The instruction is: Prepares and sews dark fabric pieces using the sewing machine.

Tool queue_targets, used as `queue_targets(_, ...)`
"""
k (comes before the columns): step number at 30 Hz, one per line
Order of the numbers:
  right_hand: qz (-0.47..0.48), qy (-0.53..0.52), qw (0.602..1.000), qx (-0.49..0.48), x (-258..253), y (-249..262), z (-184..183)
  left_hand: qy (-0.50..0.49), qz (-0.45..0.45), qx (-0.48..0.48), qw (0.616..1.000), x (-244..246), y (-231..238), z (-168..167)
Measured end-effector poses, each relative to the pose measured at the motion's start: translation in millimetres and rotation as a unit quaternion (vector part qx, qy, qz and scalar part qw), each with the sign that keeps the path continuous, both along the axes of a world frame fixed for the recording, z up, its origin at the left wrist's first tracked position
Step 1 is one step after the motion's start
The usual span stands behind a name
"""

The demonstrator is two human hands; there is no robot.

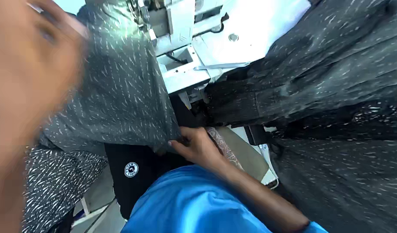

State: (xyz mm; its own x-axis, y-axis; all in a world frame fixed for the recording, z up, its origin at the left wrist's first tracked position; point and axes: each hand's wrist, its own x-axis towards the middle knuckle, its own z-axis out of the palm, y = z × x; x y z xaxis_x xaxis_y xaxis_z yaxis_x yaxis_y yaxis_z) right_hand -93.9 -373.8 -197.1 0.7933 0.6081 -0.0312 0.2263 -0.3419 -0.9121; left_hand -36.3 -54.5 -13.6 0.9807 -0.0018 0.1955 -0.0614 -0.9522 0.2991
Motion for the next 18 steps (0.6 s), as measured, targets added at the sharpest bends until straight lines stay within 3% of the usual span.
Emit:
queue_targets(3,-0.002,-0.254,0.963,-0.086,-22,-5,0,0.166,-0.019,-0.096,0.981,-67,-105,-71)
queue_targets(5,0.036,-0.312,0.945,-0.093,-29,-4,2,0.179,0.003,-0.17,0.969,-89,-125,-114)
queue_targets(7,0.082,-0.316,0.942,-0.084,-30,-4,5,0.134,0.066,-0.274,0.95,-102,-130,-134)
queue_targets(9,0.092,-0.243,0.965,-0.028,-25,-8,13,0.109,0.111,-0.409,0.899,-113,-128,-139)
queue_targets(12,0.017,-0.089,0.993,0.074,13,-9,21,0.115,0.153,-0.569,0.8,-123,-127,-146)
queue_targets(15,0.006,0.022,0.992,0.128,49,8,8,0.109,0.204,-0.675,0.701,-122,-138,-152)
queue_targets(18,0.044,0.214,0.952,0.213,45,14,-2,0.116,0.213,-0.722,0.648,-118,-147,-156)
